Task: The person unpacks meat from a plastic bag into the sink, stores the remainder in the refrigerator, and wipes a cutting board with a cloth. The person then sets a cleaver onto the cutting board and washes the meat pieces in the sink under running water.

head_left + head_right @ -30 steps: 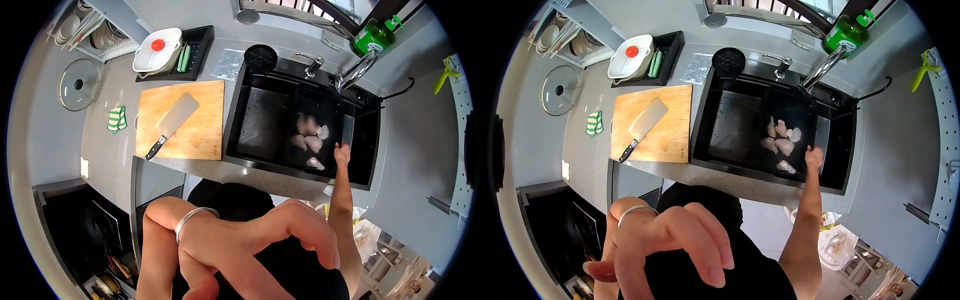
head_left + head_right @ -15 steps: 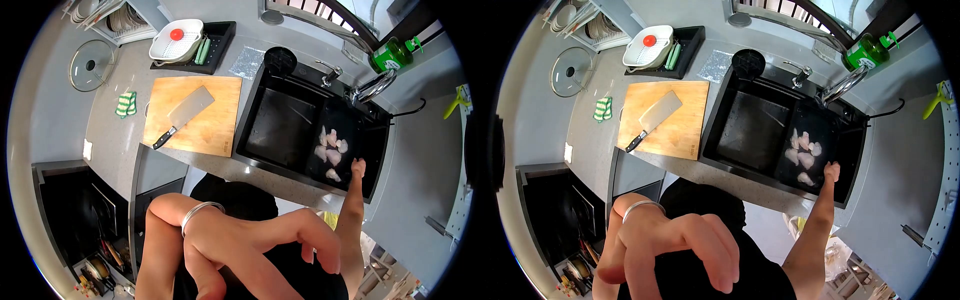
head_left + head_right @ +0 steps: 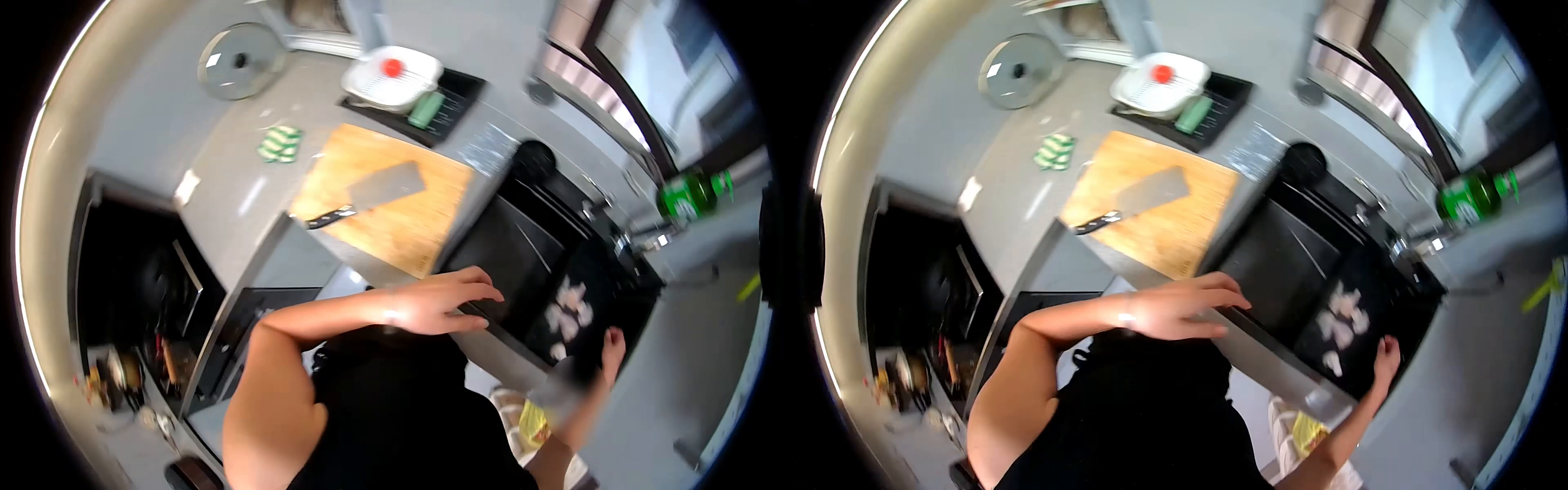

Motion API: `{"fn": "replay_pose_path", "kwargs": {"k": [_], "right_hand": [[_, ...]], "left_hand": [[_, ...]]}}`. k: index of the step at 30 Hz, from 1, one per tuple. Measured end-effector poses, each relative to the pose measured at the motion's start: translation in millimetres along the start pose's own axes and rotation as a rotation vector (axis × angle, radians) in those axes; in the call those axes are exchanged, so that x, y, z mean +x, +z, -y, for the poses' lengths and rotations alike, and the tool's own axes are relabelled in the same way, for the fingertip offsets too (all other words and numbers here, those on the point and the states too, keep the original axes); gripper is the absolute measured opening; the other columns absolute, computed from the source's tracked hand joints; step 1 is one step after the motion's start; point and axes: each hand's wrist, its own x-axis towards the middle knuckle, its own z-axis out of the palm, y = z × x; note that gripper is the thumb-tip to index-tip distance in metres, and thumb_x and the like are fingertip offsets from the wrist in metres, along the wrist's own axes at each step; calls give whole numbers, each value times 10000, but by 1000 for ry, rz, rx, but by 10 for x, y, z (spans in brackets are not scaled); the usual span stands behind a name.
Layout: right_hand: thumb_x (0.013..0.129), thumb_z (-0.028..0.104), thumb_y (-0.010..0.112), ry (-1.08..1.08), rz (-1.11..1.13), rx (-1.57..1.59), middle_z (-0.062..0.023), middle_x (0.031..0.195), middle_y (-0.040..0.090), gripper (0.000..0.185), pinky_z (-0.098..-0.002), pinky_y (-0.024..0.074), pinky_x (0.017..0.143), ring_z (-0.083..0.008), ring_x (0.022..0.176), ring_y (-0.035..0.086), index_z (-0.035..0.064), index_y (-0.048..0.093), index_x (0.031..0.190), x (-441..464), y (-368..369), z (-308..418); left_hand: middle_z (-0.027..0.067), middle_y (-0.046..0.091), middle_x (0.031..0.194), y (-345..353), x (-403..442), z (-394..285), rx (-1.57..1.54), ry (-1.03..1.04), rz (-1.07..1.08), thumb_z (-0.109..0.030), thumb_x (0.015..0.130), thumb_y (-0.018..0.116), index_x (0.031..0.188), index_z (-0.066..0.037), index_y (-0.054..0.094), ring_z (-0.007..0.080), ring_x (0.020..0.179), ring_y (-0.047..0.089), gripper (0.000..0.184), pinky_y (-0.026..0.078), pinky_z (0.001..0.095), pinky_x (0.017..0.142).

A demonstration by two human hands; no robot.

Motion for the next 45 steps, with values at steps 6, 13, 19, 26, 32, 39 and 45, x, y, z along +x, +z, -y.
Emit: {"fn": "replay_pose_path", "kwargs": {"k": [6, 13, 19, 26, 32, 39, 45], "right_hand": [[916, 133, 569, 70, 326, 549, 0, 826, 576, 154, -232, 432, 742, -105, 776, 512, 0, 588, 990, -443, 548, 1262], [955, 187, 514, 37, 290, 667, -79, 1013, 621, 218, -257, 473, 843, -158, 907, 597, 20, 575, 1082, -833, 1042, 2888], [955, 177, 513, 222, 353, 955, -100, 996, 610, 205, -278, 482, 858, -166, 897, 595, 4, 572, 1049, -963, 1545, 3934], [949, 149, 520, 109, 321, 936, -94, 961, 617, 185, -279, 482, 857, -155, 867, 597, -4, 584, 1029, -885, 1828, 4953], [951, 121, 508, 73, 350, 883, -66, 910, 619, 156, -274, 475, 846, -137, 847, 587, 1, 583, 1018, -1044, 2136, 5421], [947, 148, 526, 191, 376, 887, -87, 935, 625, 170, -286, 487, 847, -159, 863, 603, -6, 575, 1000, -1275, 2415, 5254], [939, 162, 544, 132, 516, 796, -89, 930, 622, 190, -285, 487, 850, -158, 864, 603, -13, 574, 1006, -1207, 2546, 5442]], "left_hand": [[143, 505, 1140, -210, -193, 969, 211, -143, -199, -219, 876, 568, 1245, -46, 477, 297, 1069, 514, 418, 429, 360, 909], [199, 399, 1282, -1008, -787, 1911, 711, -289, -748, -284, 809, 639, 1274, -159, 472, 382, 1216, 358, 509, 331, 477, 994], [210, 279, 1386, -1899, -1479, 2951, 791, -537, -1192, -261, 762, 670, 1321, -178, 428, 411, 1276, 256, 615, 264, 510, 1024], [183, 350, 1371, -3113, -2014, 3450, 920, -568, -1244, -273, 769, 668, 1282, -180, 479, 383, 1273, 303, 555, 259, 491, 1040], [87, 492, 1253, -3489, -2142, 3821, 845, -650, -1239, -205, 801, 632, 1119, -179, 638, 294, 1174, 398, 319, 310, 459, 950], [45, 546, 1019, -2694, -2231, 3515, 862, -438, -1128, -149, 741, 648, 1027, -186, 673, 251, 957, 480, 289, 395, 394, 785], [38, 564, 1084, -2381, -3033, 3453, 933, -482, -1138, -145, 695, 687, 1050, -198, 660, 238, 956, 509, 360, 438, 381, 759]]}}
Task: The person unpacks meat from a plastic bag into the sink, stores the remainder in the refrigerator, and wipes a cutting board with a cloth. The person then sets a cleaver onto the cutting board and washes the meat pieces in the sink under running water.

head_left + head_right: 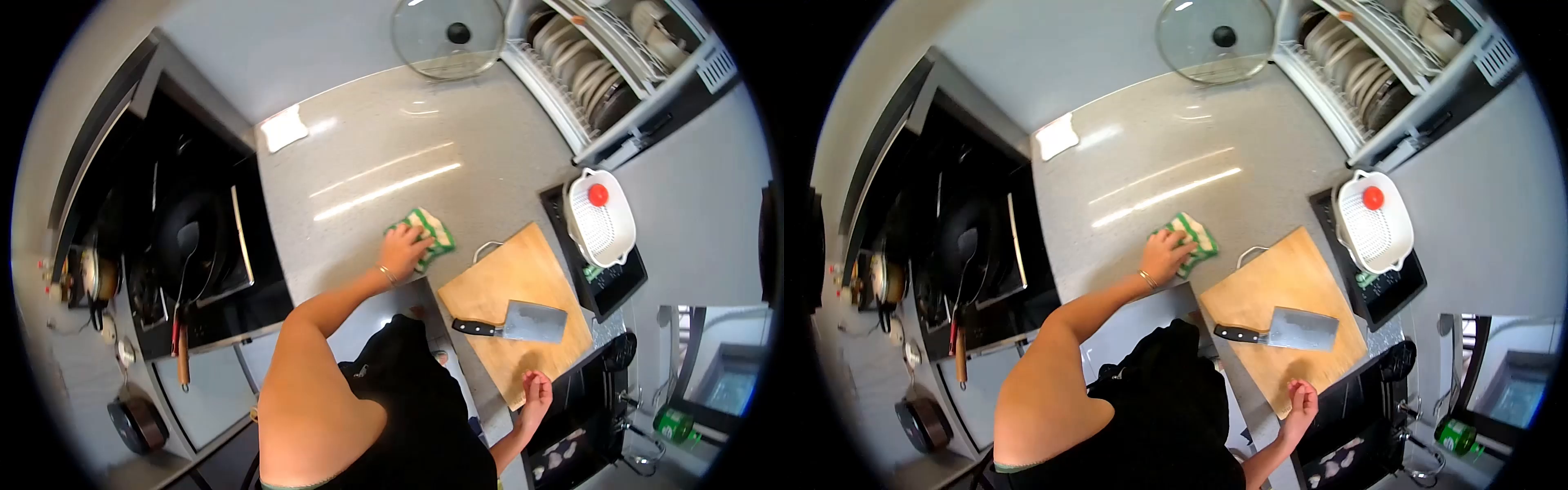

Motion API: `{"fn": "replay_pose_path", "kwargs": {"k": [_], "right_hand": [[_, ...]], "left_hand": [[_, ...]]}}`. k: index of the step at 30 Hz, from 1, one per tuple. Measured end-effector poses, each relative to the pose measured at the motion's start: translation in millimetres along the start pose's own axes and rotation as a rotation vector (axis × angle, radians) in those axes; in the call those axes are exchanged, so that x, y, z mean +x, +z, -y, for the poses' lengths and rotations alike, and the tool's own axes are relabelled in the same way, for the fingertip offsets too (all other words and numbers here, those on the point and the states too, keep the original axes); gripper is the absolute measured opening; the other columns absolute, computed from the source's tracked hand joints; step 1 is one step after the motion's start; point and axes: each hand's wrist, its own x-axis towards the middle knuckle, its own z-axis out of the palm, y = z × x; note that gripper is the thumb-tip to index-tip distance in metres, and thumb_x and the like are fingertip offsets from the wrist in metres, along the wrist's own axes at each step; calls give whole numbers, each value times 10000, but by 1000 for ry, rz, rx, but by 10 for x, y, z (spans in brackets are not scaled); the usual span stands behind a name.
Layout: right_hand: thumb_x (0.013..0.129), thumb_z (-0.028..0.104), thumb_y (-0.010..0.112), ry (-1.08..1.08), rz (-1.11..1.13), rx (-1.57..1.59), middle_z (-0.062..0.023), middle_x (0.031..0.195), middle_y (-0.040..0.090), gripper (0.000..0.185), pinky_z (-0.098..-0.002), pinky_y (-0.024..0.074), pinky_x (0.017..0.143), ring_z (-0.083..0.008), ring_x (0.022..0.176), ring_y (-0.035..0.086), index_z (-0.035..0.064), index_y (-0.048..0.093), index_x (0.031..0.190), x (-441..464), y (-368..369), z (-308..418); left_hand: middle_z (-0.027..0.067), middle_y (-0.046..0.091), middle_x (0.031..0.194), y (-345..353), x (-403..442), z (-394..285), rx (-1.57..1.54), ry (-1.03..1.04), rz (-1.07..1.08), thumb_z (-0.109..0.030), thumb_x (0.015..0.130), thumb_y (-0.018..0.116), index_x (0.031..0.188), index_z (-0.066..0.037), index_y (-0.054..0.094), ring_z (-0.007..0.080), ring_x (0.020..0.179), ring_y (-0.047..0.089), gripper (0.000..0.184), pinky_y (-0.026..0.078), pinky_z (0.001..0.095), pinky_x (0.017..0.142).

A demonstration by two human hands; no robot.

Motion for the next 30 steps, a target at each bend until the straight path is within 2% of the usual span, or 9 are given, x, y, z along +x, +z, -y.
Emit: {"fn": "replay_pose_path", "kwargs": {"k": [5, 9, 10, 14, 16, 19, 23, 25, 30], "right_hand": [[945, 144, 528, -87, 146, -106, -83, 930, 617, 182, -275, 475, 852, -147, 859, 595, -15, 576, 1019, 205, 118, 214], [948, 129, 517, -118, 255, -112, -71, 930, 611, 176, -274, 464, 864, -131, 873, 576, -17, 578, 1025, 342, 178, 261], [949, 127, 515, -128, 274, -109, -68, 928, 611, 175, -273, 462, 864, -129, 876, 574, -17, 578, 1027, 357, 191, 273], [951, 122, 508, -138, 352, -111, -61, 927, 608, 173, -266, 458, 867, -124, 885, 568, -12, 579, 1032, 359, 139, 204], [950, 115, 507, -142, 398, -110, -63, 926, 610, 172, -264, 459, 863, -128, 883, 572, -16, 578, 1034, 360, 56, 97], [947, 103, 506, -107, 416, -107, -70, 928, 613, 172, -266, 462, 858, -135, 882, 580, -25, 578, 1036, 252, -57, 27], [931, 88, 527, -116, 383, -174, -77, 944, 643, 176, -256, 459, 836, -133, 886, 597, -21, 591, 1053, 97, -283, -38], [926, 92, 532, -121, 381, -202, -82, 947, 659, 178, -251, 456, 822, -134, 891, 610, -14, 596, 1054, 66, -423, -163], [915, 110, 549, -156, 350, -188, -85, 932, 669, 182, -247, 460, 795, -138, 883, 623, -19, 597, 1035, -65, -591, -315]], "left_hand": [[79, 537, 1163, -535, -785, 1080, 355, -421, -62, -160, 746, 653, 1067, -212, 642, 293, 1018, 498, 325, 469, 417, 786], [65, 526, 1163, -1177, -1508, 1243, 437, -831, -76, -204, 787, 627, 1116, -230, 635, 297, 1031, 478, 330, 453, 426, 830], [72, 528, 1124, -1207, -1654, 1185, 505, -784, -129, -205, 797, 619, 1114, -216, 640, 299, 964, 483, 318, 460, 416, 770], [85, 527, 1093, -958, -1876, 596, 534, -931, -158, -219, 786, 614, 1123, -174, 633, 313, 945, 474, 341, 440, 432, 734], [111, 536, 1048, -687, -1937, 256, 486, -848, -255, -178, 765, 616, 1114, -148, 634, 319, 933, 474, 351, 428, 429, 744], [148, 527, 1007, -533, -1770, -367, 253, -684, -292, -105, 765, 619, 1082, -92, 652, 322, 919, 480, 319, 430, 416, 798], [137, 521, 982, -98, -1568, -470, -260, -591, -240, -95, 795, 631, 1038, -51, 675, 272, 916, 521, 251, 436, 347, 809], [85, 554, 1046, -142, -1288, -645, -892, -906, -246, -110, 844, 627, 1051, 2, 657, 195, 980, 537, 237, 434, 282, 842], [68, 548, 1115, -382, -623, -1078, -1113, -696, -125, -137, 878, 609, 1108, 7, 630, 164, 1020, 534, 272, 427, 277, 875]]}}
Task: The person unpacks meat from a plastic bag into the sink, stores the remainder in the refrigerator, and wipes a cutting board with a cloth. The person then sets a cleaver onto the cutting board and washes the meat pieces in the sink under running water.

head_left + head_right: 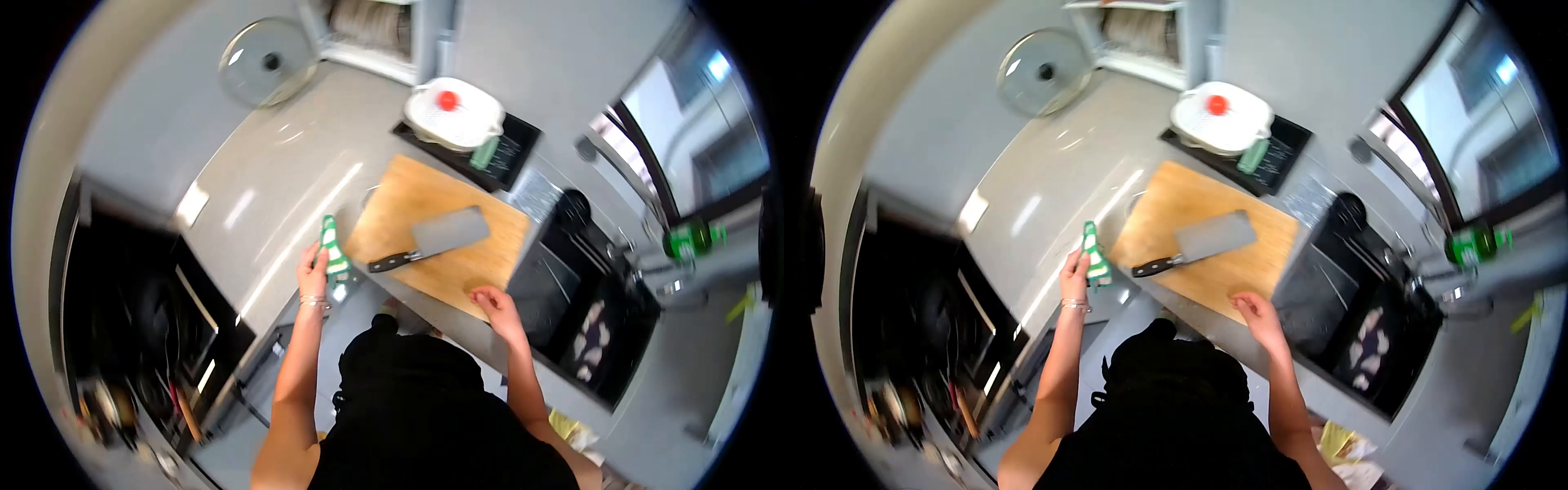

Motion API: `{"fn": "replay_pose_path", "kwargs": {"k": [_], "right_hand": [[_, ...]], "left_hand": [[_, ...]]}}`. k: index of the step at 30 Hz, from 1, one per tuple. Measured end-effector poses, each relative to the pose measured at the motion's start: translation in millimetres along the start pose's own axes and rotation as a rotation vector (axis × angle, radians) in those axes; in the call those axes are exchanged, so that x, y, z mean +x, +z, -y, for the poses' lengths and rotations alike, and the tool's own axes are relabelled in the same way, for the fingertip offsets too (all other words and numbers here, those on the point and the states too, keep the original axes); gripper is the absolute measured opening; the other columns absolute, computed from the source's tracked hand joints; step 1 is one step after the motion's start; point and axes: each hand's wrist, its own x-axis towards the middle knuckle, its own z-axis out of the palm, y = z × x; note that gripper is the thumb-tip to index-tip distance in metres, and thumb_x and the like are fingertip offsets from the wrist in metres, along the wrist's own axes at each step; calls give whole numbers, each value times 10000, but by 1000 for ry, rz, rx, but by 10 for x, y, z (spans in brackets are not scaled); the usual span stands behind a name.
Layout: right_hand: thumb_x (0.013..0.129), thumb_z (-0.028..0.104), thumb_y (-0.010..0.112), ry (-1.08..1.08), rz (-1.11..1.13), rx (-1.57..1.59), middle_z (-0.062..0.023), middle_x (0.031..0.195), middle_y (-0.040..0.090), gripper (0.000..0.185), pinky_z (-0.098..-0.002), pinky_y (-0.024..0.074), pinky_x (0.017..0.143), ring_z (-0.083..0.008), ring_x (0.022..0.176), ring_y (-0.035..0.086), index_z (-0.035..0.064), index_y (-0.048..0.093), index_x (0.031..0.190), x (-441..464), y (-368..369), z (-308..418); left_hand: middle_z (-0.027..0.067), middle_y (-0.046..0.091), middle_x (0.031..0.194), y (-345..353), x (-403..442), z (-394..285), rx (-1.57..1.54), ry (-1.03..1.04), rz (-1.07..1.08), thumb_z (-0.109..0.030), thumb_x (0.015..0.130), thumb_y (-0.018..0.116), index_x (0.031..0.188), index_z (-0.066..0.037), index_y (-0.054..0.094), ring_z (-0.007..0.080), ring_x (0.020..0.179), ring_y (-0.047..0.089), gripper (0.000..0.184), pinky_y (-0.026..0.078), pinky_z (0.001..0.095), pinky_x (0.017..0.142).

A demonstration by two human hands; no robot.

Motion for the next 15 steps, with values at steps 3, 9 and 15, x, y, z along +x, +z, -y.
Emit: {"fn": "replay_pose_path", "kwargs": {"k": [3, 9, 15], "right_hand": [[878, 122, 593, 6, -143, -75, -115, 945, 656, 208, -282, 470, 790, -180, 884, 626, -11, 592, 1037, -88, -6, -42], [771, 189, 669, 167, -567, -663, -214, 1050, 559, 363, -447, 457, 831, -381, 980, 557, 20, 534, 1063, -204, -7, -324], [759, 223, 696, 384, -606, -643, -233, 1045, 547, 394, -442, 469, 826, -388, 965, 567, -15, 494, 999, -154, 217, -287]], "left_hand": [[94, 557, 1096, 318, 242, -51, 184, 188, 110, -140, 871, 611, 1101, -2, 633, 190, 1007, 543, 269, 433, 294, 869], [135, 526, 983, 499, 645, 473, 713, 558, 266, -90, 771, 647, 1037, -65, 664, 294, 954, 523, 268, 432, 365, 865], [144, 438, 1032, 569, 663, 534, 693, 551, 327, -19, 749, 625, 967, -63, 657, 299, 955, 484, 224, 416, 390, 864]]}}
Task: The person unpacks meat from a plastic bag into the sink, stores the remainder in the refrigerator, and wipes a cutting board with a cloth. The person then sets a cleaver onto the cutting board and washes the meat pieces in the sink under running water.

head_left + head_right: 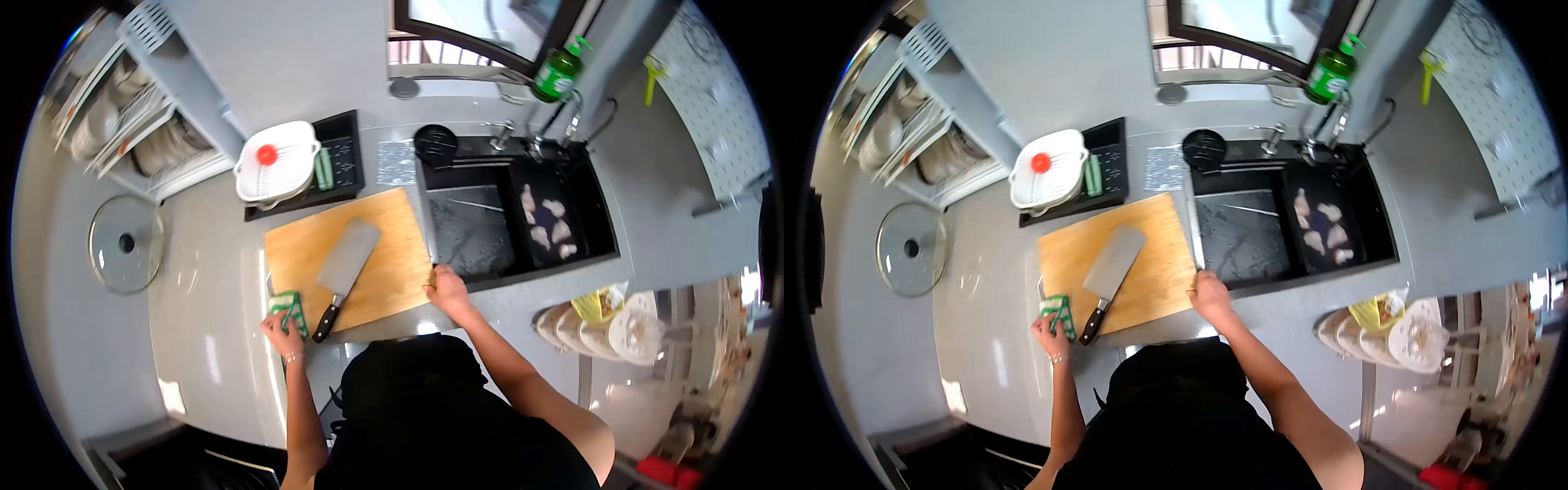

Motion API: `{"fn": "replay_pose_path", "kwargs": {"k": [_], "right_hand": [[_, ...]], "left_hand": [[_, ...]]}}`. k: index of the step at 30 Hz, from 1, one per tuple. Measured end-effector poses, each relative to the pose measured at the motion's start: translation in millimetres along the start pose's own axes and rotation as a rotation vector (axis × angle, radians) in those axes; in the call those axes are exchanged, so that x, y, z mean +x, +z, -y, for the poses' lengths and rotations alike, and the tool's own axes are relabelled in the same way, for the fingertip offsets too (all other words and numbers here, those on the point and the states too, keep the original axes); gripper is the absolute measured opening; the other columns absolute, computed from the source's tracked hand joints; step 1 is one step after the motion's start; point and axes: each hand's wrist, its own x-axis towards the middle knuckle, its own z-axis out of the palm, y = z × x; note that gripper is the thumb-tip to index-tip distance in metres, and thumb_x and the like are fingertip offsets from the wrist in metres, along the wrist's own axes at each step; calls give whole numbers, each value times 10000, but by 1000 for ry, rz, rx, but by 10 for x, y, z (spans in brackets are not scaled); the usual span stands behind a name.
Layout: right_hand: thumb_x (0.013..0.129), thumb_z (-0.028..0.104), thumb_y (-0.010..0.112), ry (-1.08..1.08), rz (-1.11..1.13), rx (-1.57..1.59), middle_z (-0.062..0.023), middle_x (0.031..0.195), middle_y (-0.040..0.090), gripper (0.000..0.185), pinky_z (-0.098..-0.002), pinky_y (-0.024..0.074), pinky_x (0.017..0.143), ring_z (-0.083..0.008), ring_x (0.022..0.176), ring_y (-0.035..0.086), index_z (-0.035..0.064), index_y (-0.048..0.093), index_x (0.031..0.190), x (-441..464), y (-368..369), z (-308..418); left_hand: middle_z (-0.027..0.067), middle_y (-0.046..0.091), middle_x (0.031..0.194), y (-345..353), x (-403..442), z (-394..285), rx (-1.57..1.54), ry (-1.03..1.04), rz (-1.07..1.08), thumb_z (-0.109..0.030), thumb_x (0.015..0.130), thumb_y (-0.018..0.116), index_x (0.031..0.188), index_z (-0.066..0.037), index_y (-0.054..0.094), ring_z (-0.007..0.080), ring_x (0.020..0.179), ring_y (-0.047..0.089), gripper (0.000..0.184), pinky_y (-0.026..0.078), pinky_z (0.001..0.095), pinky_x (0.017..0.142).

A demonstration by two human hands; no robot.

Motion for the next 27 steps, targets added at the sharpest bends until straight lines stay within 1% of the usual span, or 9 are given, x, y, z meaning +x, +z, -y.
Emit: {"fn": "replay_pose_path", "kwargs": {"k": [6, 10, 11, 14, 16, 18, 20, 22, 27], "right_hand": [[743, 251, 706, 94, -53, 61, -211, 1031, 553, 411, -449, 467, 791, -398, 938, 569, 6, 488, 990, -299, 152, 105], [755, 233, 685, 145, -46, 23, -174, 1077, 552, 411, -427, 471, 796, -373, 942, 574, 42, 513, 1075, -349, 50, 175], [761, 208, 668, 128, -117, 17, -148, 1066, 567, 410, -395, 485, 777, -322, 901, 602, 57, 533, 1117, -369, 53, 162], [760, 187, 658, 182, -178, 167, -132, 1031, 587, 383, -366, 497, 742, -266, 832, 625, 50, 558, 1103, -434, 16, 123], [770, 162, 641, 170, -214, 212, -127, 973, 607, 301, -348, 502, 715, -230, 774, 629, 39, 595, 1042, -474, 9, 110], [777, 153, 628, 169, -251, 230, -134, 959, 609, 269, -353, 502, 718, -242, 779, 628, 36, 605, 1019, -524, 58, -16], [797, 171, 597, 137, -249, 129, -140, 962, 604, 237, -388, 492, 765, -309, 858, 613, 62, 612, 1007, -595, 57, -13], [810, 196, 583, 76, -175, 123, -131, 986, 599, 229, -405, 480, 789, -320, 906, 591, 90, 606, 1013, -683, -27, 66], [832, 183, 555, 85, -153, 151, -121, 988, 581, 184, -410, 470, 801, -321, 937, 569, 90, 591, 987, -836, -93, 168]], "left_hand": [[135, 428, 1019, -76, 238, 7, 72, 107, 71, 0, 750, 603, 980, -70, 651, 279, 915, 482, 245, 411, 387, 851], [120, 469, 1008, -233, 398, 68, -136, -15, 119, -28, 783, 599, 977, -34, 640, 267, 957, 492, 198, 415, 361, 864], [116, 493, 1014, -300, 462, 86, -161, -20, 66, -39, 803, 593, 1003, -24, 629, 261, 975, 498, 204, 417, 363, 868], [119, 503, 1019, -607, 767, 90, -133, 31, -117, -40, 818, 577, 1041, -31, 619, 264, 977, 506, 227, 421, 361, 857], [133, 511, 1102, -869, 1032, 289, 54, 87, -181, -65, 812, 596, 1066, -81, 623, 284, 986, 510, 257, 425, 375, 849], [143, 483, 1210, -1073, 1260, 479, 549, 229, -203, -123, 785, 639, 1079, -147, 630, 311, 1035, 487, 295, 420, 427, 839], [152, 448, 1282, -1106, 1359, 433, 717, 123, -116, -175, 752, 672, 1089, -191, 628, 342, 1096, 452, 340, 409, 478, 834], [155, 448, 1277, -952, 1399, 506, 599, 214, -53, -172, 735, 680, 1098, -181, 623, 360, 1140, 424, 368, 399, 506, 852], [165, 492, 1212, -298, 1131, -171, 318, 568, 184, -121, 723, 661, 1076, -127, 617, 372, 1120, 436, 355, 380, 499, 889]]}}
